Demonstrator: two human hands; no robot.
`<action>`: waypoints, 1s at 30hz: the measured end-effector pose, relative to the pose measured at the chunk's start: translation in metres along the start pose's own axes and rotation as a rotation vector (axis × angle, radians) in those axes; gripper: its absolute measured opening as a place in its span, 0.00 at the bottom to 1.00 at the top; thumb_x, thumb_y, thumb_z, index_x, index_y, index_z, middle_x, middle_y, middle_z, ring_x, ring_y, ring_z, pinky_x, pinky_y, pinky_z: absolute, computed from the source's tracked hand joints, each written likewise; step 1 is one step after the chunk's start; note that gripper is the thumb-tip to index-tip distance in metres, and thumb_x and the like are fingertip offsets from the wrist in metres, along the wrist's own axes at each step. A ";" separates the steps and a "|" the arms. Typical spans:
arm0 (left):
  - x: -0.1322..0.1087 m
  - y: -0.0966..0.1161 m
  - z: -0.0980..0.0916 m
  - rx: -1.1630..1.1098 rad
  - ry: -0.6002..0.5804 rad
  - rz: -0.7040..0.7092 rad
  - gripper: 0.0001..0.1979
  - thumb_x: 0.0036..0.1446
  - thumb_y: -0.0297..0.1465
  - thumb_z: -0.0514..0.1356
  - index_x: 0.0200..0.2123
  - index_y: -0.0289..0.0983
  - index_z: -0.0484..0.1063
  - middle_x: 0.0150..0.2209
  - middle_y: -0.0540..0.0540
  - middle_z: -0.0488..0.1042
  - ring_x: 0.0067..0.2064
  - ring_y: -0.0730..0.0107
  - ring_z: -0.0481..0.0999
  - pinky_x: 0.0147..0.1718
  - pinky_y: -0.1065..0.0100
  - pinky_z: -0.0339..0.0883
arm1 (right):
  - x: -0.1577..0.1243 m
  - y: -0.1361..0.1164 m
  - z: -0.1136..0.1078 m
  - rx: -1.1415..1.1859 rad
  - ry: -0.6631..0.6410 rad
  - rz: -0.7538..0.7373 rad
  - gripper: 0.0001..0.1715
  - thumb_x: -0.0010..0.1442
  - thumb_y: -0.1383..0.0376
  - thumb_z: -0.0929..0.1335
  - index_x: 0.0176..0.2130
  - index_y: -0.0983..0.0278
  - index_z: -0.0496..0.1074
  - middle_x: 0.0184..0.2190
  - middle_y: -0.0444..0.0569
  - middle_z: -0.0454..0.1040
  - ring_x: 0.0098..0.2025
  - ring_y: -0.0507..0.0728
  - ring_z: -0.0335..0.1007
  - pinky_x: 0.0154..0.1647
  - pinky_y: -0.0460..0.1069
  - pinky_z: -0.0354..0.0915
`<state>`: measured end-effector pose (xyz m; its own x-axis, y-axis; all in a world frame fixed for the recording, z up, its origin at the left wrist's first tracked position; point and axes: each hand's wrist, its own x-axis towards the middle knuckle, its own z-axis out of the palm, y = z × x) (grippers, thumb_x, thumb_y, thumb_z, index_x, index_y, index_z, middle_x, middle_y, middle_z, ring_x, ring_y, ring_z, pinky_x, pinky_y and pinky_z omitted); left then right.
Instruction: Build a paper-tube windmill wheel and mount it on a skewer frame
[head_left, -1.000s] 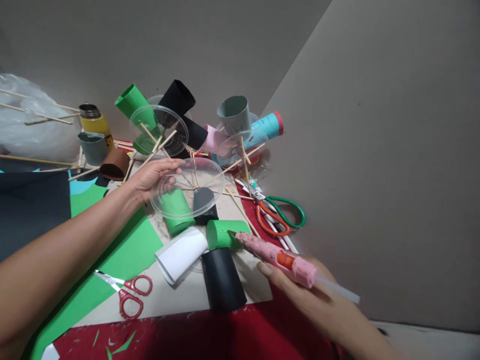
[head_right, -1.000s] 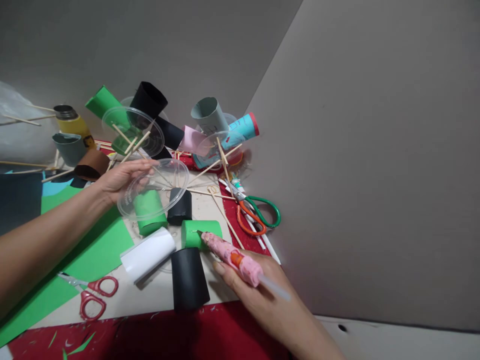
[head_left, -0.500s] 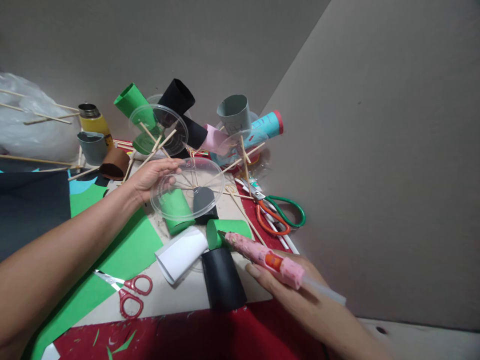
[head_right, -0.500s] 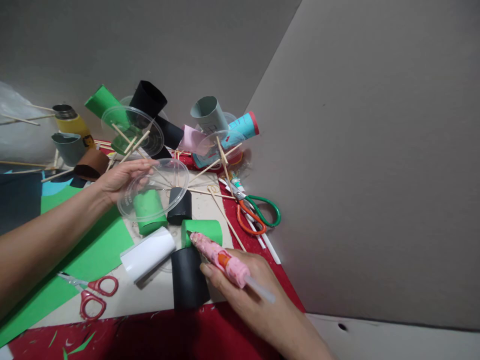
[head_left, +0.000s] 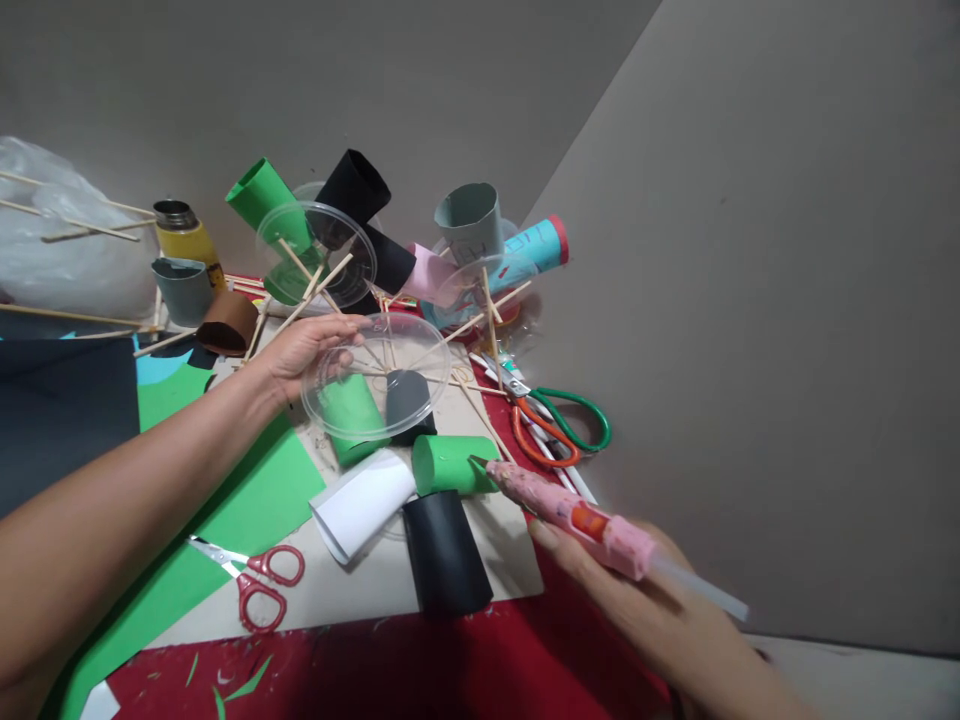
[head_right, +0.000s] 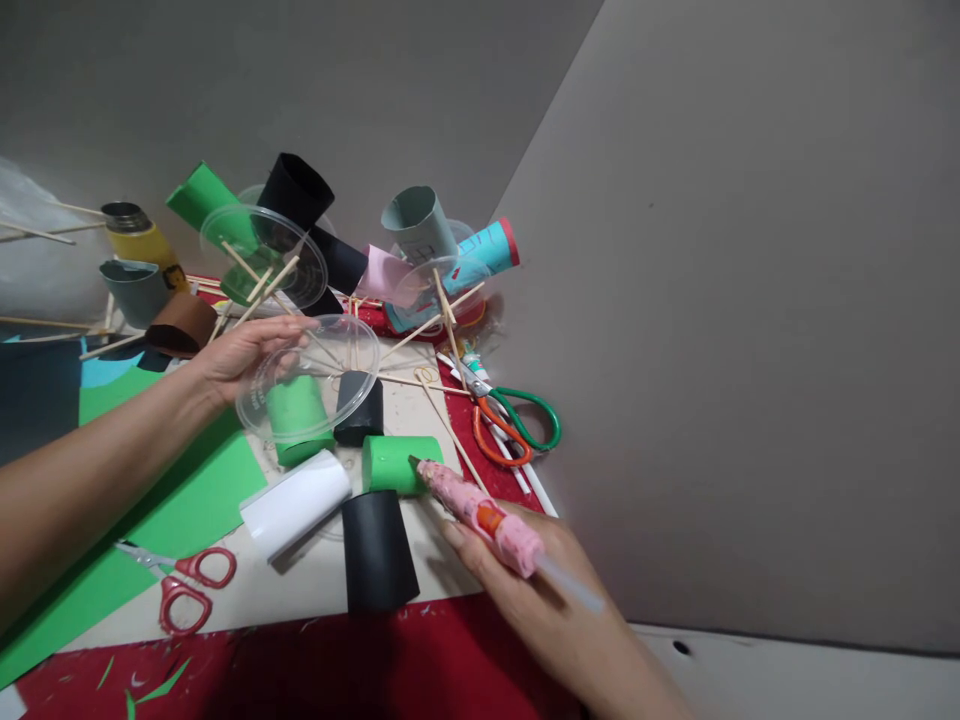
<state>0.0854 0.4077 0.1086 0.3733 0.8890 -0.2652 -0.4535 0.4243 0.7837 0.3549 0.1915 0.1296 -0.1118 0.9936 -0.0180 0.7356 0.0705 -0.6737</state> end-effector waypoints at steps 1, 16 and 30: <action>-0.001 0.000 0.001 0.014 -0.004 0.006 0.11 0.50 0.18 0.62 0.38 0.29 0.78 0.23 0.47 0.75 0.16 0.79 0.69 0.13 0.79 0.64 | 0.002 -0.003 0.001 -0.013 -0.007 -0.009 0.23 0.67 0.58 0.64 0.59 0.56 0.71 0.55 0.50 0.75 0.59 0.66 0.67 0.58 0.59 0.68; 0.000 0.000 -0.002 0.058 -0.010 0.027 0.10 0.53 0.20 0.60 0.38 0.29 0.78 0.23 0.48 0.74 0.16 0.79 0.69 0.13 0.80 0.65 | 0.011 -0.013 0.010 -0.052 -0.021 -0.013 0.18 0.65 0.57 0.66 0.52 0.53 0.77 0.46 0.45 0.81 0.54 0.66 0.73 0.54 0.55 0.72; 0.000 0.000 -0.003 0.060 -0.014 0.009 0.11 0.52 0.21 0.62 0.41 0.31 0.77 0.24 0.48 0.75 0.16 0.79 0.70 0.14 0.79 0.65 | -0.005 0.009 -0.001 -0.059 0.142 0.056 0.21 0.64 0.56 0.66 0.54 0.53 0.76 0.48 0.42 0.79 0.54 0.68 0.73 0.53 0.57 0.74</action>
<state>0.0834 0.4083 0.1072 0.3814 0.8898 -0.2505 -0.4078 0.4052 0.8182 0.3627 0.1872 0.1241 0.0230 0.9983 0.0535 0.7766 0.0159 -0.6298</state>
